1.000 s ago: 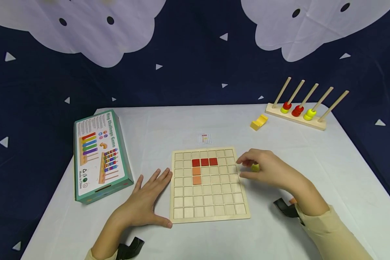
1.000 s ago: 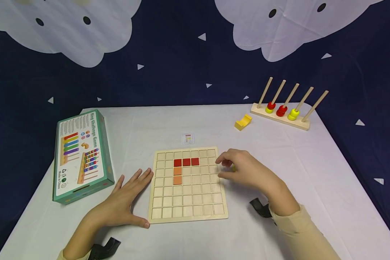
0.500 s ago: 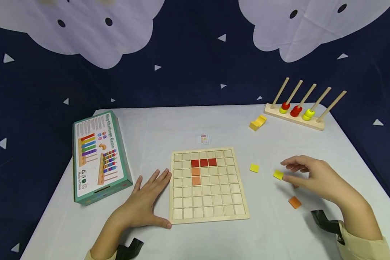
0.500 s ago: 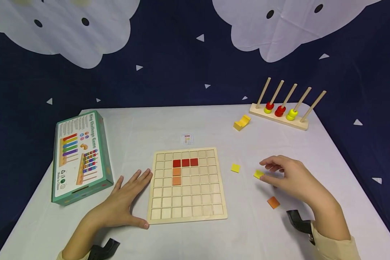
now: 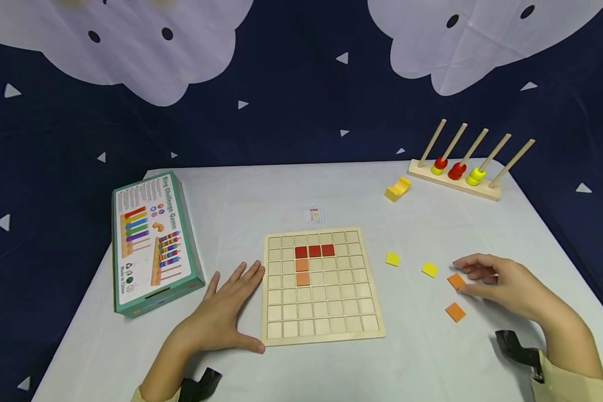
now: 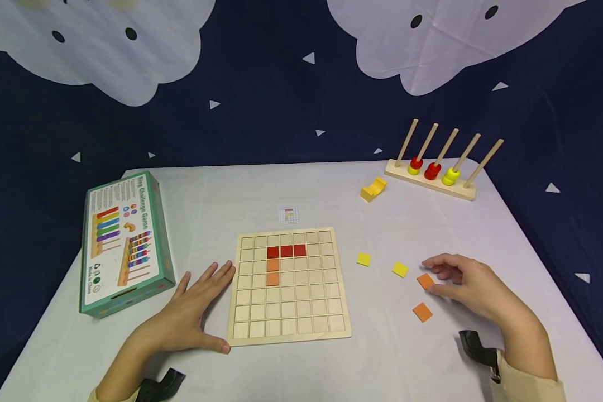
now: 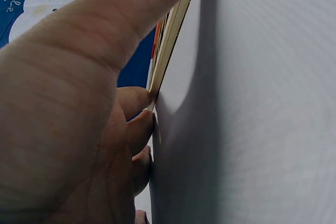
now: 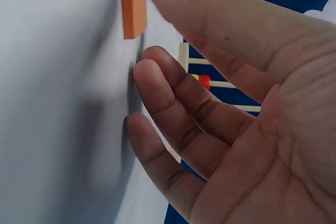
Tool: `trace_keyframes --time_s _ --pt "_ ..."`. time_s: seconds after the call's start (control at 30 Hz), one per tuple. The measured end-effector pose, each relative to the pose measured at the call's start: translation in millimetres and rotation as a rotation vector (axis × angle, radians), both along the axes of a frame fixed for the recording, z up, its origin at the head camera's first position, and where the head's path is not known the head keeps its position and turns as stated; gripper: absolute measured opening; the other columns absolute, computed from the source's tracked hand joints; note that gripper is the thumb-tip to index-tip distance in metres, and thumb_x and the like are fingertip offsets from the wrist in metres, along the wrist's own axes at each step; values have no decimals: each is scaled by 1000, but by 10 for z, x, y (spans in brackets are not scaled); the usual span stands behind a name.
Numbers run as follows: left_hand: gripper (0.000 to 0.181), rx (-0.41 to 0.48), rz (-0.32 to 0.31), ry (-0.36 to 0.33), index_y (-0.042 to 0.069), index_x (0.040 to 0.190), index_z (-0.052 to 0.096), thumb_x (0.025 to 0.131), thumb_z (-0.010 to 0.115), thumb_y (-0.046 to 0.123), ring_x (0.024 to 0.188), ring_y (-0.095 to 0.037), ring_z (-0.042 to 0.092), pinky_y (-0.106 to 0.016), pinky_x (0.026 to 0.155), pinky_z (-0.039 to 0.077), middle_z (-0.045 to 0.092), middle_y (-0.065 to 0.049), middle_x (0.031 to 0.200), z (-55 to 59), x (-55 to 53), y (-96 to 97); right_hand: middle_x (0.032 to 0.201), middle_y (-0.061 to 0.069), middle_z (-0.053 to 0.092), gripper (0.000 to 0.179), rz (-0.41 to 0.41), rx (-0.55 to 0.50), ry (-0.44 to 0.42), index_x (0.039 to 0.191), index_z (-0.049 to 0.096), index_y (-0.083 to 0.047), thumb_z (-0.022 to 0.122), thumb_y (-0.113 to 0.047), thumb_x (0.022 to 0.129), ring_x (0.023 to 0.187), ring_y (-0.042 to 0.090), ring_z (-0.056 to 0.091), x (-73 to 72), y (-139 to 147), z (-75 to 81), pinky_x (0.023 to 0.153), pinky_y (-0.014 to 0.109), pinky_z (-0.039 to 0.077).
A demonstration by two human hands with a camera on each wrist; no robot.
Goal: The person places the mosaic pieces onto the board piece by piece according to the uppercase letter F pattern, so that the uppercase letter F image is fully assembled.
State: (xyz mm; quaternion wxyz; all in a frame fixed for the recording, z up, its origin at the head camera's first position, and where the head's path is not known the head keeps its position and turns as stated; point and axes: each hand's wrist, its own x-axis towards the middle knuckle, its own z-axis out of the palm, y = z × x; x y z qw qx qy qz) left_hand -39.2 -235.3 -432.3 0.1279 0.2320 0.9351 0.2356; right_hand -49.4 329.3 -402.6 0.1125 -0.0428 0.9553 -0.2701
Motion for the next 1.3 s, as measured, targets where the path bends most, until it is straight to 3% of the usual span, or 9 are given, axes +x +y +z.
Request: trace_keyframes --time_s 0.23,0.43,1.3 --pt "146 -6 -1 -6 20 173 24 58 93 77 169 -37 16 -82 124 2 22 -3 181 -3 -1 -3 131 11 76 50 24 -8 -16 134 73 -12 89 -24 88 96 -14 57 -14 48 -77 80 13 54" --pt "145 0 -3 -3 20 173 24 58 93 76 168 -38 17 -82 124 2 23 -3 181 -6 1 -4 121 5 75 45 40 4 17 129 76 -14 90 -18 86 93 -10 55 -23 36 -105 78 13 49" --pt "145 -5 -3 1 20 173 24 58 92 77 169 -37 16 -81 125 2 22 -2 181 -11 -2 -9 112 -1 70 36 58 31 50 120 80 -19 90 -16 85 88 -3 52 -32 15 -120 73 17 45"
